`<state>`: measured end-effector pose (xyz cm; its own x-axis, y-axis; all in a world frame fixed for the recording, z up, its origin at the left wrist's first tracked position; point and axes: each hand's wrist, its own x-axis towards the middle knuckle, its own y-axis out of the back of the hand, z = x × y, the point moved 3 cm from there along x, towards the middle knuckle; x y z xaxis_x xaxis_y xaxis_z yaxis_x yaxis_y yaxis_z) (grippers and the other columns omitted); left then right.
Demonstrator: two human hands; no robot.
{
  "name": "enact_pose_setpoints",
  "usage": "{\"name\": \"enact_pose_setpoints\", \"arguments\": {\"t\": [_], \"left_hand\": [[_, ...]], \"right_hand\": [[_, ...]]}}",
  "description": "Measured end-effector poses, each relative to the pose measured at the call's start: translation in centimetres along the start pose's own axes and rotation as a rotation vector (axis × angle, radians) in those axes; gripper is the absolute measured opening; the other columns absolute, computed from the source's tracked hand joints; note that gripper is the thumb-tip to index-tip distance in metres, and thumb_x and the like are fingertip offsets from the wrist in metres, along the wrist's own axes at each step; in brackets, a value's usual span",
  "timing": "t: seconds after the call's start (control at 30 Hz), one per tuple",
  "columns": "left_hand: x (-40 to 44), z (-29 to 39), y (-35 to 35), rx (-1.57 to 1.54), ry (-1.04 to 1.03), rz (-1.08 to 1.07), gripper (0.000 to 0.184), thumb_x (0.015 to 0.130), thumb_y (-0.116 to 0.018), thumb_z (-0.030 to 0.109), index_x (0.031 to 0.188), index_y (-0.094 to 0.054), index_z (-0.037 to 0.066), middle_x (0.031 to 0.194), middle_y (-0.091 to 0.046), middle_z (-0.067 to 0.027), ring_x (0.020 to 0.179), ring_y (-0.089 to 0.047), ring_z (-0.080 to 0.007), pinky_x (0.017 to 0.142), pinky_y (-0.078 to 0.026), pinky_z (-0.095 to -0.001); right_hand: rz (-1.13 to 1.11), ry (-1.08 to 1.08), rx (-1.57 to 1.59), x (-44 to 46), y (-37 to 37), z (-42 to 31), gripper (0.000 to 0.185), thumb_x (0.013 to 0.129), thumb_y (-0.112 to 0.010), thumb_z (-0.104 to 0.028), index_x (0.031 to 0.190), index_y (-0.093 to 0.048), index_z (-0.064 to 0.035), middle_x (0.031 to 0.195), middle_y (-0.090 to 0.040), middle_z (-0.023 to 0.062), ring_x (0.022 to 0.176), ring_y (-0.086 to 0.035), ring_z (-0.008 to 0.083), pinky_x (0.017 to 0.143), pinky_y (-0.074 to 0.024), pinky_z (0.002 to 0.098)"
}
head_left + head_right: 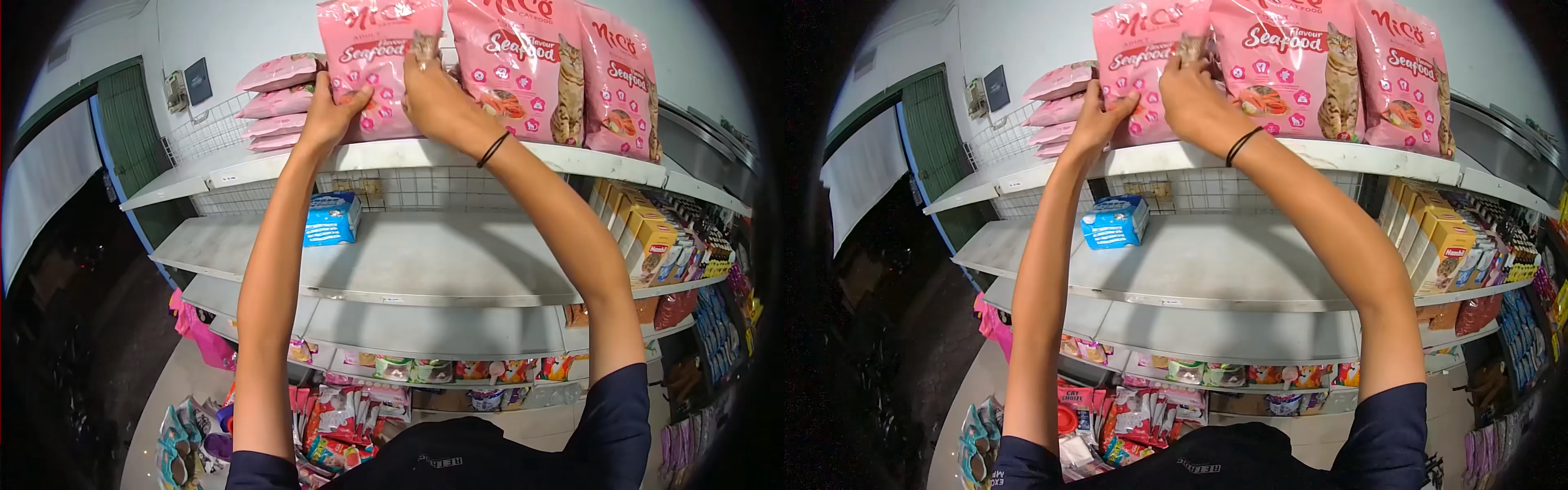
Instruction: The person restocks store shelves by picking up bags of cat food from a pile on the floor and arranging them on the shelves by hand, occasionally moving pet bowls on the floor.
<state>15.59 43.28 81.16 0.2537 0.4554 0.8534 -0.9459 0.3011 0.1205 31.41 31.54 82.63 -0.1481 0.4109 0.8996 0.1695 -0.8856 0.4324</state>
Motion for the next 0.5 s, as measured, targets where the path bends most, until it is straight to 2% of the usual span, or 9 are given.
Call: {"name": "enact_pose_setpoints", "arguments": {"t": [0.07,0.13,0.17,0.2,0.23,0.3,0.4,0.5], "left_hand": [[0.5,-0.5,0.4,0.041,0.000,-0.056,0.062,0.087,-0.081,0.038,0.118,-0.048,-0.004,0.106,-0.069,-0.0169,0.095,-0.068,-0.0212,0.082,-0.055,-0.0349],[1.0,-0.6,1.1,0.340,0.039,-0.076,0.069,0.083,-0.083,0.043,0.117,-0.047,-0.005,0.105,-0.070,-0.0225,0.096,-0.069,-0.0300,0.083,-0.055,-0.0399],[0.9,-0.4,1.5,0.491,0.061,-0.087,0.072,0.082,-0.084,0.046,0.116,-0.047,-0.005,0.105,-0.070,-0.0253,0.097,-0.070,-0.0344,0.084,-0.055,-0.0423],[0.9,-0.1,1.7,0.501,0.067,-0.079,0.072,0.082,-0.084,0.046,0.116,-0.047,-0.005,0.105,-0.070,-0.0253,0.097,-0.070,-0.0344,0.084,-0.055,-0.0423],[0.7,0.6,1.4,0.576,0.030,-0.048,0.074,0.080,-0.083,0.048,0.116,-0.048,-0.005,0.105,-0.069,-0.0276,0.098,-0.069,-0.0382,0.085,-0.054,-0.0445],[0.1,1.7,0.6,0.728,-0.033,0.014,0.077,0.078,-0.083,0.053,0.115,-0.048,-0.006,0.106,-0.068,-0.0322,0.101,-0.067,-0.0458,0.088,-0.053,-0.0490],[-1.5,2.8,0.5,0.755,-0.035,0.114,0.075,0.079,-0.082,0.051,0.115,-0.049,-0.006,0.106,-0.067,-0.0335,0.101,-0.066,-0.0477,0.086,-0.052,-0.0517],[-3.0,3.7,0.9,0.745,-0.062,0.198,0.070,0.080,-0.081,0.046,0.116,-0.050,-0.006,0.107,-0.066,-0.0329,0.102,-0.065,-0.0477,0.086,-0.052,-0.0527]], "right_hand": [[0.001,-0.027,-0.123,-1.2,-0.5,-0.6,0.049,0.088,-0.063,-0.006,0.131,-0.047,0.0109,0.120,-0.052,0.0388,0.105,-0.059,0.0508,0.092,-0.0514,0.0490],[-0.004,-0.032,-0.176,-1.9,-0.8,-1.3,0.047,0.087,-0.063,-0.004,0.129,-0.048,0.0108,0.120,-0.052,0.0397,0.106,-0.058,0.0512,0.093,-0.0515,0.0487],[0.053,-0.014,-0.264,-2.1,-0.3,-1.9,0.047,0.087,-0.063,-0.004,0.129,-0.049,0.0105,0.122,-0.052,0.0392,0.107,-0.058,0.0507,0.094,-0.0507,0.0492],[0.112,0.007,-0.352,-2.2,0.2,-2.5,0.046,0.086,-0.063,-0.005,0.128,-0.050,0.0102,0.124,-0.052,0.0386,0.109,-0.058,0.0502,0.096,-0.0499,0.0497],[0.171,0.030,-0.438,-2.1,0.5,-3.2,0.046,0.086,-0.063,-0.005,0.127,-0.052,0.0098,0.126,-0.052,0.0381,0.110,-0.057,0.0497,0.097,-0.0491,0.0502],[0.180,0.071,-0.401,-2.1,0.5,-4.2,0.045,0.086,-0.064,-0.006,0.127,-0.053,0.0092,0.128,-0.052,0.0371,0.113,-0.056,0.0489,0.100,-0.0473,0.0504],[0.188,0.150,-0.334,-2.8,-0.3,-5.7,0.044,0.086,-0.064,-0.009,0.126,-0.057,0.0078,0.131,-0.052,0.0351,0.118,-0.054,0.0474,0.104,-0.0436,0.0508],[0.351,0.091,-0.139,-3.7,-1.1,-7.0,0.042,0.088,-0.064,-0.012,0.127,-0.061,0.0044,0.134,-0.054,0.0313,0.126,-0.051,0.0448,0.110,-0.0372,0.0517]]}}
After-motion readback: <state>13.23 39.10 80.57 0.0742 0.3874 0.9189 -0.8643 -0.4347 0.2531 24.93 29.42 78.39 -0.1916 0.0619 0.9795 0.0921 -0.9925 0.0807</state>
